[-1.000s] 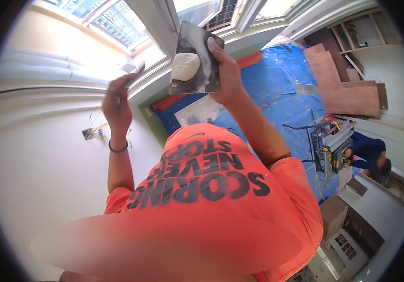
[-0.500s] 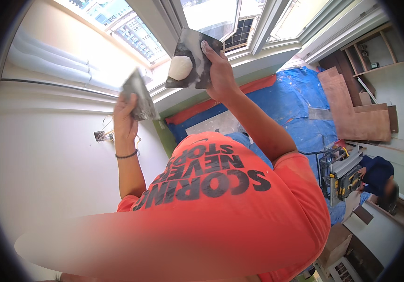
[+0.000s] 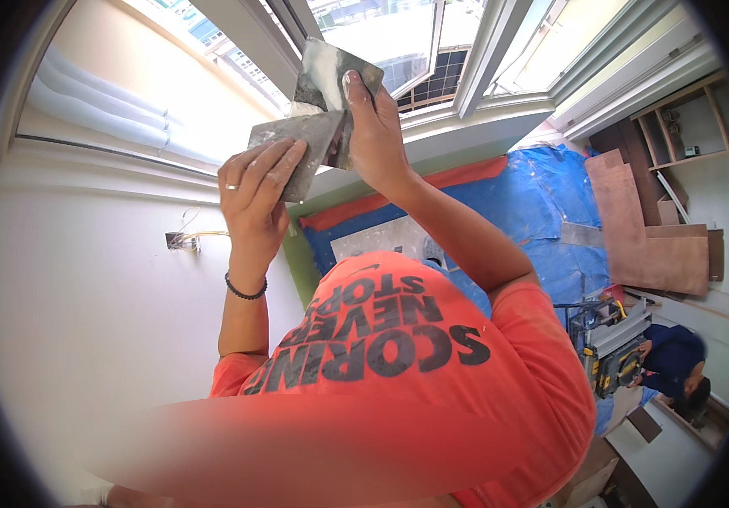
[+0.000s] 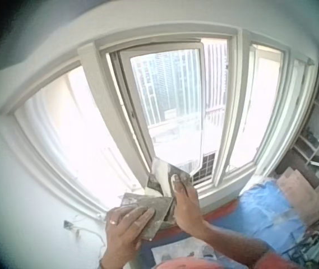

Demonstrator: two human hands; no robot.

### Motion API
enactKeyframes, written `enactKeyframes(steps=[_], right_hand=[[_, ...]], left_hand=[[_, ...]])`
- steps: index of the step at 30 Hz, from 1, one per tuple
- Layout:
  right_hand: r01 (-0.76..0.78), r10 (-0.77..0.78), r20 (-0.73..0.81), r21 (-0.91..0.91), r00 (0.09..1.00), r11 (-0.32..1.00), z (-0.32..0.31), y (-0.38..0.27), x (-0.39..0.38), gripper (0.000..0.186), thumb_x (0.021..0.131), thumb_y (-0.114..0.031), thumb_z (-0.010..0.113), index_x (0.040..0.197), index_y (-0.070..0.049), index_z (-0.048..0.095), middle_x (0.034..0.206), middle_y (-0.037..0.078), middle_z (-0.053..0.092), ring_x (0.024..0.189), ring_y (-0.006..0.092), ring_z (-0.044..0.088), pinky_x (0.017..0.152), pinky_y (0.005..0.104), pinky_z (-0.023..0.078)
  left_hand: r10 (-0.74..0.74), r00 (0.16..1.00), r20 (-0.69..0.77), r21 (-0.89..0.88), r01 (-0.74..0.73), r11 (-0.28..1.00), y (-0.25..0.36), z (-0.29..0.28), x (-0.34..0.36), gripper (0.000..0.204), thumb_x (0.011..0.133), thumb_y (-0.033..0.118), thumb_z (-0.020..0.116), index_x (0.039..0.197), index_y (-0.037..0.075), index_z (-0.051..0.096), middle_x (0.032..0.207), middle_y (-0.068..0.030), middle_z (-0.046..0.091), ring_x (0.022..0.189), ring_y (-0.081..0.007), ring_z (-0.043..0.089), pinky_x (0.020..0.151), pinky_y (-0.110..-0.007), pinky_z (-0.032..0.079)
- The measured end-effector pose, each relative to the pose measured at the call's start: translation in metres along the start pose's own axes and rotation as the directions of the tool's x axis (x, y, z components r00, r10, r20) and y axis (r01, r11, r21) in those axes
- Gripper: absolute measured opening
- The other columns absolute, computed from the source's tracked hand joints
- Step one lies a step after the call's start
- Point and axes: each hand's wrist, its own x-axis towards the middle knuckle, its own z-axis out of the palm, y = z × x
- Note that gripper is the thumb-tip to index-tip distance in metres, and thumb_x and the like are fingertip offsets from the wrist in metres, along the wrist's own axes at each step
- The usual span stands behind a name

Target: The person applies joint compound to the ceiling above a window using a trowel and hawk, repeatedly loading the trowel and smoothing the surface. The person then walks to a bathroom sink, turns on the faucet, and washes their hands.

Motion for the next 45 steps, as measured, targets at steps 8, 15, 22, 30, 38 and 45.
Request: enactKeyframes(steps=[8, 15, 22, 30, 38, 45], right_hand=[[0.050, -0.042, 0.035, -0.260, 0.999, 0.964, -0.024, -0.005, 0.032, 0.031, 0.103, -0.016, 0.050, 0.128, 0.002, 0.056, 0.098, 0.015, 0.061, 0.089, 0.0243, 0.054, 0.084, 0.0388, 0.045], [-0.330, 0.376, -0.108, 0.302, 0.920, 0.894, -0.067, 0.060, 0.074, 0.054, 0.106, -0.032, 0.047, 0.147, 0.004, 0.045, 0.144, 0.021, 0.049, 0.130, 0.0314, 0.049, 0.112, 0.0413, 0.038], [-0.444, 0.555, -0.131, 0.466, 0.821, 0.766, -0.075, 0.051, 0.065, 0.056, 0.102, -0.044, 0.057, 0.140, -0.003, 0.048, 0.130, 0.010, 0.058, 0.115, 0.0221, 0.060, 0.091, 0.0370, 0.054], [-0.339, 0.497, -0.232, 0.492, 0.836, 0.802, -0.116, 0.040, 0.034, 0.056, 0.104, -0.041, 0.054, 0.141, 0.000, 0.046, 0.133, 0.014, 0.056, 0.115, 0.0271, 0.061, 0.094, 0.0386, 0.053], [-0.283, 0.492, -0.280, 0.550, 0.824, 0.786, -0.138, 0.032, 0.005, 0.056, 0.105, -0.039, 0.053, 0.146, -0.002, 0.043, 0.139, 0.015, 0.053, 0.123, 0.0292, 0.058, 0.100, 0.0418, 0.051], [-0.284, 0.541, -0.343, 0.575, 0.768, 0.767, -0.143, 0.022, -0.007, 0.058, 0.104, -0.040, 0.053, 0.147, -0.002, 0.042, 0.141, 0.015, 0.051, 0.125, 0.0296, 0.057, 0.101, 0.0422, 0.050]], left_hand=[[-0.090, 0.995, 0.050, -0.085, 0.094, 0.992, 0.008, 0.019, -0.004, 0.057, 0.070, -0.008, 0.061, 0.123, 0.012, 0.070, 0.118, -0.0077, 0.068, 0.105, -0.0275, 0.062, 0.095, -0.038, 0.046], [-0.863, 0.459, -0.211, -0.966, 0.035, 0.255, -0.014, 0.018, 0.029, 0.038, 0.105, 0.012, 0.056, 0.140, -0.003, 0.051, 0.140, -0.0112, 0.055, 0.126, -0.0203, 0.053, 0.108, -0.034, 0.043], [-0.589, 0.437, -0.680, -0.717, -0.563, 0.410, -0.110, -0.146, 0.201, 0.038, 0.106, 0.016, 0.053, 0.141, 0.002, 0.048, 0.136, -0.0114, 0.057, 0.123, -0.0231, 0.057, 0.107, -0.039, 0.047], [-0.675, 0.237, -0.699, -0.586, -0.730, 0.351, -0.212, -0.275, 0.399, 0.041, 0.097, -0.002, 0.043, 0.138, -0.006, 0.046, 0.111, -0.0214, 0.065, 0.093, -0.0319, 0.068, 0.082, -0.045, 0.059], [-0.402, 0.340, -0.850, -0.500, -0.762, 0.413, -0.193, -0.305, 0.423, 0.055, 0.093, -0.007, 0.035, 0.149, -0.004, 0.032, 0.113, -0.0282, 0.063, 0.081, -0.0351, 0.070, 0.073, -0.045, 0.061], [-0.703, 0.351, -0.619, -0.689, -0.673, 0.271, -0.178, -0.295, 0.446, 0.046, 0.100, -0.002, 0.034, 0.145, -0.004, 0.038, 0.120, -0.0275, 0.061, 0.094, -0.0389, 0.068, 0.075, -0.048, 0.062]])
